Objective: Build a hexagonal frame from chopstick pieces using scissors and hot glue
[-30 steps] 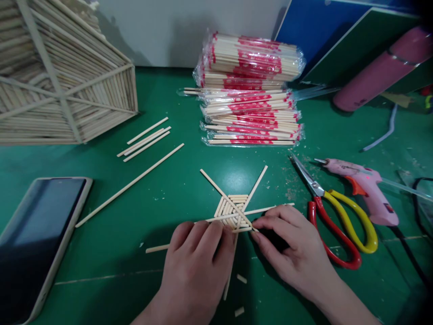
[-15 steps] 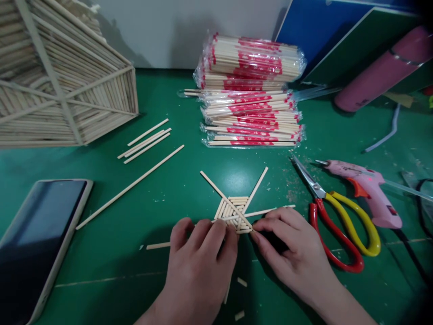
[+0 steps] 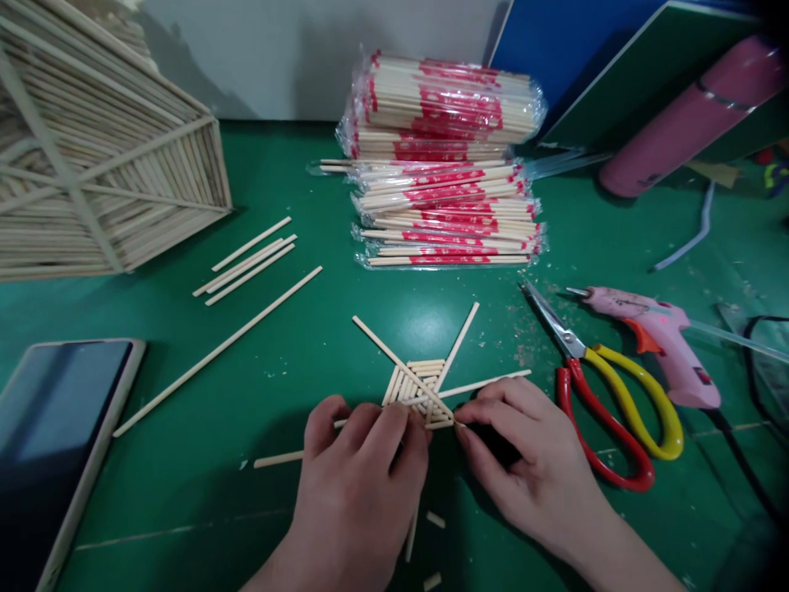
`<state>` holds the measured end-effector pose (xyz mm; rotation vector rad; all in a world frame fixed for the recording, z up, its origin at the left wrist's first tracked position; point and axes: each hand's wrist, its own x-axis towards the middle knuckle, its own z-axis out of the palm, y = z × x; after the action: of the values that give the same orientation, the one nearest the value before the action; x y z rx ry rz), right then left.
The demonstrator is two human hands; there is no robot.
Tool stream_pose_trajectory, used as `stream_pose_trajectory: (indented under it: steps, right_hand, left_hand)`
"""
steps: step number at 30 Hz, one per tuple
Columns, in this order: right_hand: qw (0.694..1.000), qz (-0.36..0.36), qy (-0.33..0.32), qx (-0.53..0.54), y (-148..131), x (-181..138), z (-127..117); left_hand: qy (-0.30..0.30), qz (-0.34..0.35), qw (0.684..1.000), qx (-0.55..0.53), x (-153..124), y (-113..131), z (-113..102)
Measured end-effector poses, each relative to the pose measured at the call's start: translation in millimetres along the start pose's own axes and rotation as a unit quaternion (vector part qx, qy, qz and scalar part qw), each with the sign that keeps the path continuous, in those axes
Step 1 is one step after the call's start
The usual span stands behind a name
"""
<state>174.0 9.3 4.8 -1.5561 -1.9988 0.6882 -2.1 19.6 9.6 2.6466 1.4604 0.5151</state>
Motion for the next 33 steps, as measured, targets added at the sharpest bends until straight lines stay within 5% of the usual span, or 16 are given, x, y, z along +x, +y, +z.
stream_pose_trajectory:
  steps: [11, 16, 33]
  right_hand:
    - [1.000, 0.000, -0.015, 0.027, 0.8, -0.6, -0.7]
    - [0.999, 0.002, -0.010, 0.035, 0.4, -0.5, -0.8]
    - [0.999, 0.003, -0.006, 0.042, -1.7, 0.4, -1.1]
  left_hand:
    - [0.039, -0.038, 0.999, 0.005, 1.6, 3.1, 6.9]
    - [-0.015, 0.004, 1.000, -0.015, 3.4, -0.1, 0.7]
    - [-0.016, -0.003, 0.999, -0.039, 3.6, 1.9, 0.6]
